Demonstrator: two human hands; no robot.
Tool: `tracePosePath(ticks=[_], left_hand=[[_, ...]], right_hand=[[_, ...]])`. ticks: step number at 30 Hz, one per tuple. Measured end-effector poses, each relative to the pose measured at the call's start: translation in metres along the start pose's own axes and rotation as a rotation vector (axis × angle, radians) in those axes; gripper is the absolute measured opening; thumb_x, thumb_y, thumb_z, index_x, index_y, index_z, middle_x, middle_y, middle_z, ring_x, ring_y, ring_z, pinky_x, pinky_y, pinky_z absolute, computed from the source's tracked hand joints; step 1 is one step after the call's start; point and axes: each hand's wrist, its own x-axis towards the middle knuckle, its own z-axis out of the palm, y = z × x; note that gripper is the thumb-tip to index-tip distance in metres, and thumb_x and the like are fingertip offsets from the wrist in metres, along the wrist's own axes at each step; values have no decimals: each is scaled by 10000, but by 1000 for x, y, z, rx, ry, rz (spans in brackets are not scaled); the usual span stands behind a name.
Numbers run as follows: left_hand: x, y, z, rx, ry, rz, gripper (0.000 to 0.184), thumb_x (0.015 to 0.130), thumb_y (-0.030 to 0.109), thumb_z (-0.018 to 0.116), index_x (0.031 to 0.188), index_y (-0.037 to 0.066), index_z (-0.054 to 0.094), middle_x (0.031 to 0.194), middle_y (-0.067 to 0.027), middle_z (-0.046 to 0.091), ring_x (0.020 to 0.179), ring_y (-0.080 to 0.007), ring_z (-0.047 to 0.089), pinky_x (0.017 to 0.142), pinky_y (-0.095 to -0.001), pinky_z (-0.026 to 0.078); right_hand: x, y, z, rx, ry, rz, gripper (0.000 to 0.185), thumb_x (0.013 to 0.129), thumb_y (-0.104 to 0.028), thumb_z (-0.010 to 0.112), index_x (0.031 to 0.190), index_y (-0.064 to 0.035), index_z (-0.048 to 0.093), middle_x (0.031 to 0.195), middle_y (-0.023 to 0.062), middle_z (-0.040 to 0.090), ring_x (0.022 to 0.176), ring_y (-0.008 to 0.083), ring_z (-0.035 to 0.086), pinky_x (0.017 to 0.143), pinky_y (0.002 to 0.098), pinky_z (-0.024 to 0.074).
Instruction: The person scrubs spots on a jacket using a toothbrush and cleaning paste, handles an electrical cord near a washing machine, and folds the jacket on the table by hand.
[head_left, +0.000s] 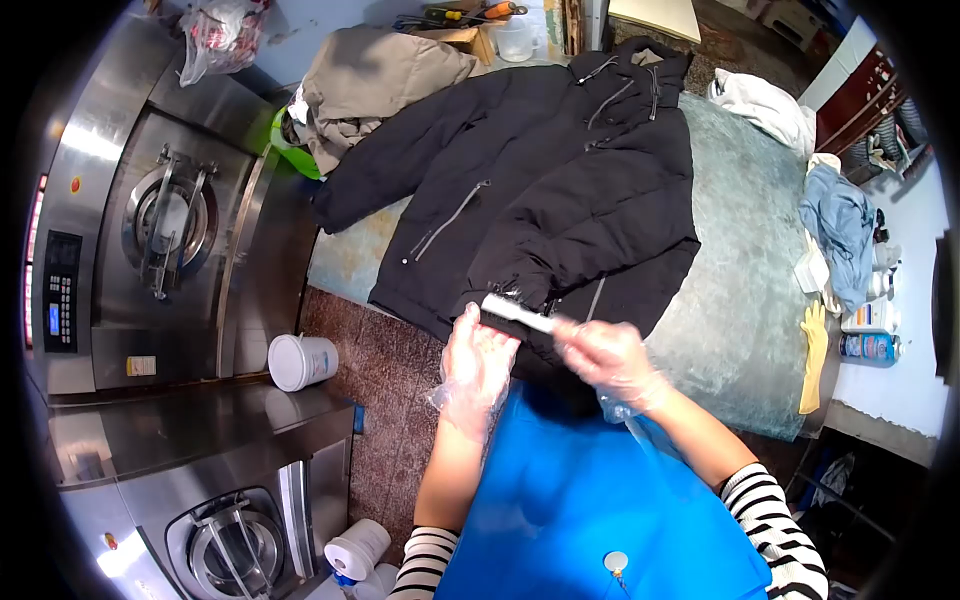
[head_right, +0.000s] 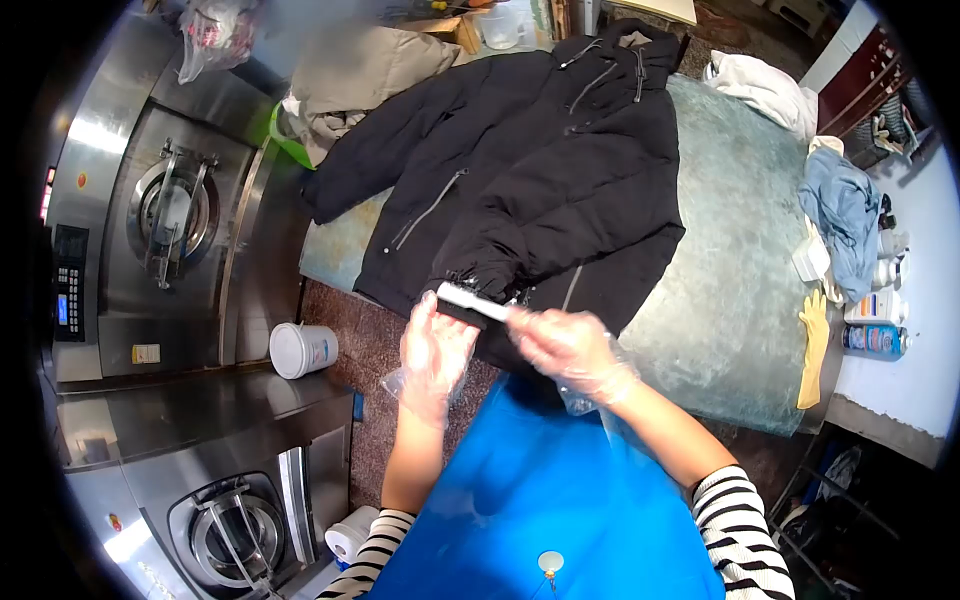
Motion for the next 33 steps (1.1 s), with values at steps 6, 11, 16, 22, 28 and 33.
tracePosePath(ticks=[6,11,16,22,28,33], left_hand=[[0,1,-1,-31,3,5,442,949,316,553,1206,-42,515,1200,-194,581,1135,-325,564,1020,-466,443],[-3,2,-6,23,62,1,425,944,325,547,1208,-8,546,1217,-185,595,1147,-337,577,989,-492,476],[16,12,-36,175,182,76,387,952,274,531,1168,-46,559,1152,-224,615,1014,-339,641,887,-464,540],[77,31,-172,780,402,240,401,993,407,502,1023,19,598,910,-62,631,826,-183,608,754,-351,495],[47,2,-166,692,217,279,353,991,385,541,1144,71,590,1047,16,608,921,-97,539,807,-261,417],[32,-1,-165,838,173,347,318,993,207,552,1243,11,563,1171,-45,604,1077,-127,536,994,-283,389]], right_hand=[[-1,1,3,-85,-9,16,356,806,-73,685,1162,-72,664,690,77,600,582,197,618,539,326,516],[-6,7,11,-65,108,4,299,808,-172,696,1105,-150,685,622,49,553,525,223,598,474,338,503],[-15,37,0,-157,112,156,293,849,-181,671,1138,-128,680,768,75,662,603,274,650,560,367,551],[-60,110,-40,139,470,753,204,915,-213,673,1011,-34,670,781,4,587,736,86,535,672,252,458],[-74,123,-65,59,470,808,281,989,-280,566,979,-9,640,816,-17,568,770,69,487,704,234,424],[-60,131,-68,-163,380,876,406,1029,-388,425,1054,-26,609,846,60,590,822,174,547,767,321,440]])
